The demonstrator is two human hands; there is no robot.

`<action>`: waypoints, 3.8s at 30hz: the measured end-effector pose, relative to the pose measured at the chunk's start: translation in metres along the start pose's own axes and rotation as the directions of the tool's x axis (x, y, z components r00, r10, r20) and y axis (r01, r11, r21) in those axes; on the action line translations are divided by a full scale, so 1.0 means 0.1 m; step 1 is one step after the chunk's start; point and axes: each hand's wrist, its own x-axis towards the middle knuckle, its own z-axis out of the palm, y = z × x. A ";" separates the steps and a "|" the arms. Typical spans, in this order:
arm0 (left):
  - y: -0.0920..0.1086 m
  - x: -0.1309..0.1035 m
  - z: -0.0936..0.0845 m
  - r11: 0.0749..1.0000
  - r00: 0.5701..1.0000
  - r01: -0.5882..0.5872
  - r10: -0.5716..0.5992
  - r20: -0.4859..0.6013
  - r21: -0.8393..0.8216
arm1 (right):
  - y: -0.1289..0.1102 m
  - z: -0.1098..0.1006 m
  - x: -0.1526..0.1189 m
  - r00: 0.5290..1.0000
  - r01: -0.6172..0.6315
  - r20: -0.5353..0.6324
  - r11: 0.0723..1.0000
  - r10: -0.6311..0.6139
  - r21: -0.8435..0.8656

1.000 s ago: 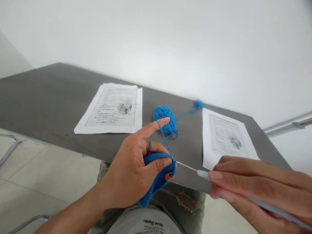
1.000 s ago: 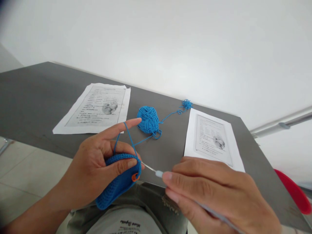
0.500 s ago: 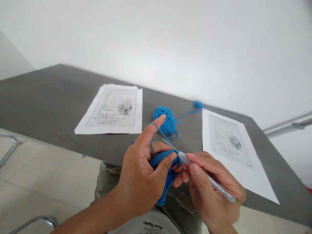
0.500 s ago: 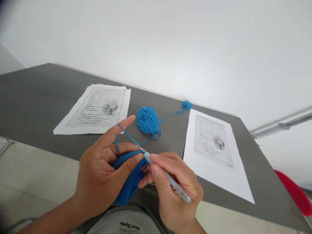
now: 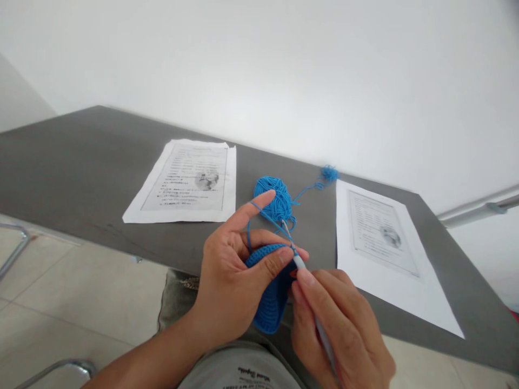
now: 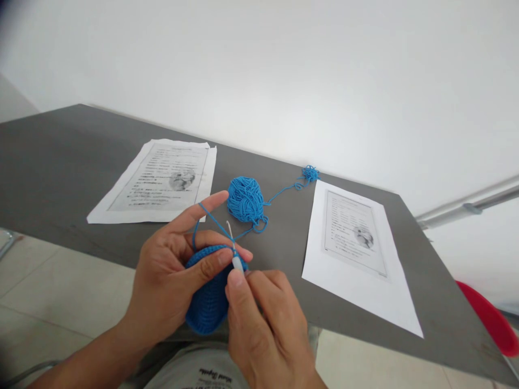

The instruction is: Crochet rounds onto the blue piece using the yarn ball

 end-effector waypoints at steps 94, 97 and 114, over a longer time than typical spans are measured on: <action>0.09 -0.06 -0.08 0.973 0.977 0.182 -0.196 0.089 0.143 | 0.43 -0.28 0.30 0.825 -0.536 0.377 0.371 0.422 0.758; 0.09 -0.05 -0.08 0.970 0.975 0.184 -0.200 0.094 0.157 | 0.48 -0.35 0.31 0.836 -0.536 0.384 0.431 0.392 0.726; 0.09 -0.02 -0.07 0.954 0.972 0.192 -0.217 0.090 0.229 | 0.52 -0.55 0.38 0.892 -0.447 0.368 0.649 0.265 0.616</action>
